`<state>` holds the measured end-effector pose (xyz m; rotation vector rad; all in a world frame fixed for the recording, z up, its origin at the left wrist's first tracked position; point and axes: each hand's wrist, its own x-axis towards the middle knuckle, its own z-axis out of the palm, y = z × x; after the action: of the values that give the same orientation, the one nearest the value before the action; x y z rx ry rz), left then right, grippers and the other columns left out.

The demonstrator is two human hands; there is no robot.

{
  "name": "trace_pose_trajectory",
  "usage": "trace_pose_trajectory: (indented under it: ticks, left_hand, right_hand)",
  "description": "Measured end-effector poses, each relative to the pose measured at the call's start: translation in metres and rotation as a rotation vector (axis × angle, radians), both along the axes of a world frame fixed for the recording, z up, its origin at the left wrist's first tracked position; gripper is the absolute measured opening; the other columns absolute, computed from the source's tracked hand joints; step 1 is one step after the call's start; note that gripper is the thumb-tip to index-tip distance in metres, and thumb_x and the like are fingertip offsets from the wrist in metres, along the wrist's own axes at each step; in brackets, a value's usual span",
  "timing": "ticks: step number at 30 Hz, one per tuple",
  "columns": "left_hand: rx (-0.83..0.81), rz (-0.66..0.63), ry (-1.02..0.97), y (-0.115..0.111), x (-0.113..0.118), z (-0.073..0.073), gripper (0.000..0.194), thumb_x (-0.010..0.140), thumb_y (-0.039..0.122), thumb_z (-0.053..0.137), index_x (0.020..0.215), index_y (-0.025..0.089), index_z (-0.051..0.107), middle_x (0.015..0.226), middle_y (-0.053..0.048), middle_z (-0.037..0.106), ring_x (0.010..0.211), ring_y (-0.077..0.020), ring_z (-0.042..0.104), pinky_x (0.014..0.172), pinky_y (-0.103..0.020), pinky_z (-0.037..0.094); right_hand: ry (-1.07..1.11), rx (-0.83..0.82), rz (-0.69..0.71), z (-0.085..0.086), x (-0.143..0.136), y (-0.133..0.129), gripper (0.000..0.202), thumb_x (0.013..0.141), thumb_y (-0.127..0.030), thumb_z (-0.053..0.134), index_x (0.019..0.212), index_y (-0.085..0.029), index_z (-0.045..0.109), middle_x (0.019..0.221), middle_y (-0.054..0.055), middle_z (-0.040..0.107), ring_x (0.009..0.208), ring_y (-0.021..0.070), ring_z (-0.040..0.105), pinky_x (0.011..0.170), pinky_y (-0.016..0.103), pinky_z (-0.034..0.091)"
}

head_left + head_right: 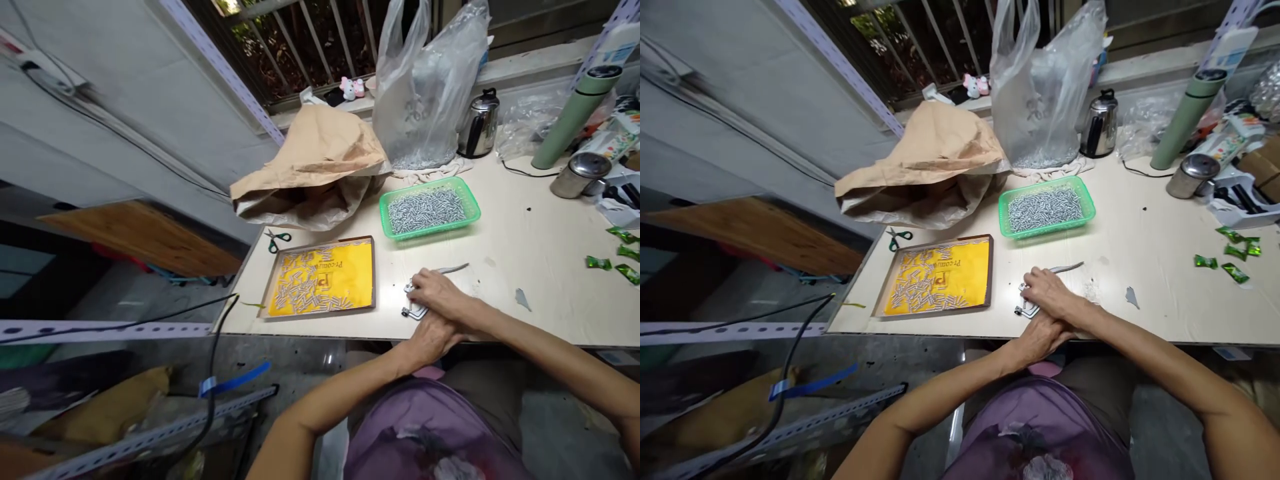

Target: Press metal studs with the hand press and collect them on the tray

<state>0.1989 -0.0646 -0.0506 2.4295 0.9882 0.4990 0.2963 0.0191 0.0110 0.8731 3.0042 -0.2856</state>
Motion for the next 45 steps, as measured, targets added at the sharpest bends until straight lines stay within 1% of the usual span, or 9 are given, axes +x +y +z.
trace_pose_trajectory:
  ticks: [9,13,16,18,22,29,33,38,45]
  left_hand:
    - [-0.019,-0.027,0.127,0.005,0.006,-0.012,0.033,0.091,0.031,0.049,0.112,0.012,0.066,0.106,-0.016,0.069,0.105,-0.0292,0.062,0.098,-0.042,0.047]
    - [0.062,0.049,0.111,0.008,-0.006,-0.004,0.033,0.093,0.03,0.045,0.119,0.021,0.063,0.117,-0.012,0.065,0.11,-0.025,0.06,0.093,-0.036,0.049]
    - [0.131,0.219,0.126,0.013,-0.052,0.013,0.032,0.094,0.025,0.042,0.12,0.022,0.061,0.118,-0.012,0.062,0.109,-0.0225,0.058,0.091,-0.038,0.05]
    - [0.208,0.475,0.197,0.02,-0.099,0.028,0.031,0.094,0.018,0.039,0.112,0.02,0.064,0.109,-0.011,0.064,0.101,-0.0204,0.058,0.087,-0.037,0.051]
    - [0.175,0.835,0.469,0.031,-0.188,0.052,0.022,0.089,0.012,0.046,0.09,0.016,0.067,0.089,-0.009,0.064,0.088,-0.0201,0.054,0.078,-0.034,0.049]
    - [-0.071,0.777,0.642,0.035,-0.244,0.045,0.025,0.089,0.015,0.044,0.076,0.018,0.065,0.093,-0.009,0.066,0.095,-0.0217,0.054,0.08,-0.03,0.045]
    - [-0.096,0.796,0.51,0.041,-0.236,0.053,0.022,0.083,0.016,0.047,0.07,0.019,0.064,0.084,-0.007,0.068,0.091,-0.0224,0.059,0.083,-0.032,0.045]
    - [-0.416,0.83,-0.015,0.041,-0.165,0.072,0.015,0.077,0.028,0.058,0.077,0.017,0.068,0.071,-0.002,0.068,0.061,-0.0148,0.061,0.06,-0.024,0.048]
    - [-0.938,0.803,-0.215,0.042,-0.076,0.052,0.021,0.072,0.033,0.067,0.069,0.012,0.063,0.043,0.006,0.048,0.036,-0.0052,0.04,0.037,-0.017,0.03]
  right_hand:
    - [0.154,0.152,0.226,-0.027,-0.033,0.006,0.025,0.086,-0.004,0.045,0.074,-0.018,0.061,0.073,0.005,0.058,0.075,0.0188,0.049,0.067,0.031,0.035]
    - [0.485,0.121,0.054,-0.001,-0.025,0.026,0.024,0.092,-0.011,0.037,0.086,-0.019,0.059,0.079,0.006,0.061,0.077,0.0189,0.053,0.07,0.032,0.042]
    - [0.664,0.185,-0.139,0.035,-0.014,0.059,0.021,0.095,-0.023,0.039,0.092,-0.02,0.059,0.082,0.006,0.06,0.081,0.0208,0.055,0.073,0.035,0.046]
    - [0.674,0.248,-0.208,0.054,-0.006,0.087,0.019,0.094,-0.027,0.043,0.093,-0.019,0.061,0.085,0.007,0.06,0.085,0.0224,0.055,0.076,0.037,0.047]
    - [0.67,0.375,-0.343,0.061,0.006,0.118,0.027,0.091,-0.028,0.047,0.112,-0.019,0.06,0.101,0.012,0.058,0.1,0.0282,0.053,0.085,0.046,0.046]
    - [0.567,0.191,-0.276,0.028,0.026,0.03,0.027,0.092,-0.021,0.042,0.113,-0.019,0.059,0.106,0.012,0.06,0.098,0.0238,0.058,0.082,0.041,0.052]
    - [0.45,0.093,-0.33,0.0,0.041,-0.027,0.022,0.091,-0.017,0.044,0.106,-0.022,0.06,0.098,0.007,0.061,0.089,0.02,0.061,0.076,0.034,0.053]
    - [0.292,0.09,-0.396,-0.024,0.053,-0.063,0.015,0.087,-0.016,0.055,0.101,-0.02,0.06,0.088,0.005,0.06,0.078,0.0191,0.059,0.067,0.03,0.048]
    - [0.172,0.027,-0.471,-0.03,0.05,-0.07,0.011,0.089,-0.013,0.052,0.086,-0.018,0.06,0.079,0.002,0.057,0.07,0.0154,0.055,0.06,0.027,0.037]
